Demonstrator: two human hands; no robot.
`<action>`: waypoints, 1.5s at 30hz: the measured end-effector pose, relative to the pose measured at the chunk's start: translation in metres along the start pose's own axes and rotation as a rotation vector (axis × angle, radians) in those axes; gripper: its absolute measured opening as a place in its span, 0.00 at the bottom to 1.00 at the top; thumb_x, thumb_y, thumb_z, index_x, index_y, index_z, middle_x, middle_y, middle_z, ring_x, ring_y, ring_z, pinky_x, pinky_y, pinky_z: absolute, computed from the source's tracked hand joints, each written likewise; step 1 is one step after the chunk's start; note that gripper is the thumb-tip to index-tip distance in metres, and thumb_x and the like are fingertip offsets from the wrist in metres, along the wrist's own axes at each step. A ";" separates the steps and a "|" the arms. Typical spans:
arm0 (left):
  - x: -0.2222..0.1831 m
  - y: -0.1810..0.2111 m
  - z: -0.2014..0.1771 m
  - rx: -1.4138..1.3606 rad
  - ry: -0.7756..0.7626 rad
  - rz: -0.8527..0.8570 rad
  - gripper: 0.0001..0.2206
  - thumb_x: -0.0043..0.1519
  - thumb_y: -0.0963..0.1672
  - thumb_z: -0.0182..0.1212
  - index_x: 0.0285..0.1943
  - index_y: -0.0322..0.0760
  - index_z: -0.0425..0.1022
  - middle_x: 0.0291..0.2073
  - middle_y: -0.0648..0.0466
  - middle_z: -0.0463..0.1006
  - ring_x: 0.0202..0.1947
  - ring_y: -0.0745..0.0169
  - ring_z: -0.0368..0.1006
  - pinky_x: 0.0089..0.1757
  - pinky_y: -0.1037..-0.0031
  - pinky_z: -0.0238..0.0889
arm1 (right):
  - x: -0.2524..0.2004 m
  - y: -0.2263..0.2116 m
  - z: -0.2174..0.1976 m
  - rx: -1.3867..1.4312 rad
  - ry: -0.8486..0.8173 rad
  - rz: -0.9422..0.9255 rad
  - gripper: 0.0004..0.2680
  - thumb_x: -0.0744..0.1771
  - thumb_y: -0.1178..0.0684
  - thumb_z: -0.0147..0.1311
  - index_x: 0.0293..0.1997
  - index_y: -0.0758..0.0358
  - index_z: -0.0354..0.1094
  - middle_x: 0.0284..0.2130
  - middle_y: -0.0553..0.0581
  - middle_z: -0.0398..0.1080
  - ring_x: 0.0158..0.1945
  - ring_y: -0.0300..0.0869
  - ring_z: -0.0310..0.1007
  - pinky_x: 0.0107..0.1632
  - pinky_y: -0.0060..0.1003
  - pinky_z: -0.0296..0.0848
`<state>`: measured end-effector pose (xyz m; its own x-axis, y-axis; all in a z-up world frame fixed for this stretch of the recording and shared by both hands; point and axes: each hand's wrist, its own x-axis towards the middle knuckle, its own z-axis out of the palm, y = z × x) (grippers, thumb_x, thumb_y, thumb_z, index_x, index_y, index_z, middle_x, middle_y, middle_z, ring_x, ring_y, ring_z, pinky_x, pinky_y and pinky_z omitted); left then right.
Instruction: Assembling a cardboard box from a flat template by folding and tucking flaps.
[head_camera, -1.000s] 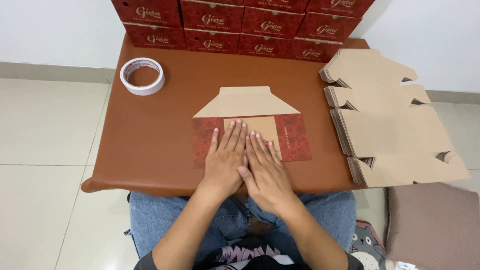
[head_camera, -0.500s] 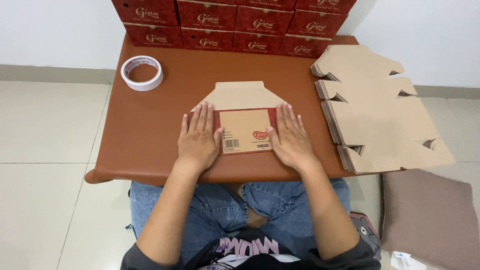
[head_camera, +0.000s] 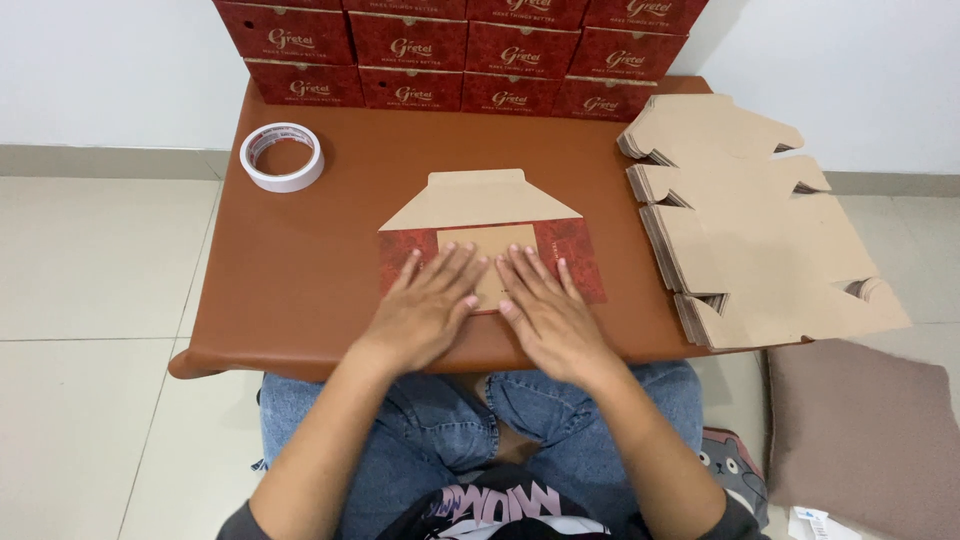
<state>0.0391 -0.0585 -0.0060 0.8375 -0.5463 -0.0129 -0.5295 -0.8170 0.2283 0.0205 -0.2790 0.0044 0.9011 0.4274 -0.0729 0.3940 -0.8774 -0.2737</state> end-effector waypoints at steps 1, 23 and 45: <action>0.004 -0.010 -0.007 0.002 0.003 -0.002 0.26 0.70 0.53 0.31 0.78 0.49 0.49 0.78 0.56 0.47 0.77 0.55 0.39 0.68 0.48 0.26 | 0.007 0.009 -0.005 -0.001 0.002 -0.003 0.22 0.72 0.41 0.25 0.78 0.55 0.40 0.76 0.59 0.39 0.78 0.52 0.33 0.73 0.57 0.27; 0.023 -0.034 -0.116 -0.391 0.362 -0.201 0.20 0.50 0.43 0.76 0.50 0.37 0.78 0.40 0.49 0.81 0.45 0.41 0.77 0.43 0.56 0.69 | 0.039 0.064 -0.108 0.622 0.354 0.047 0.15 0.59 0.57 0.71 0.46 0.60 0.73 0.37 0.56 0.76 0.43 0.41 0.70 0.49 0.36 0.70; -0.045 -0.011 -0.047 -0.378 -0.002 0.052 0.22 0.47 0.34 0.57 0.52 0.41 0.69 0.51 0.51 0.81 0.69 0.54 0.64 0.65 0.57 0.45 | -0.032 0.050 -0.036 0.188 0.137 -0.270 0.23 0.53 0.76 0.36 0.48 0.67 0.65 0.53 0.68 0.74 0.60 0.60 0.70 0.55 0.58 0.72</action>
<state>0.0134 -0.0163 0.0377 0.8103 -0.5860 0.0066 -0.4840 -0.6628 0.5713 0.0182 -0.3443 0.0271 0.7901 0.5940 0.1517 0.5924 -0.6759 -0.4384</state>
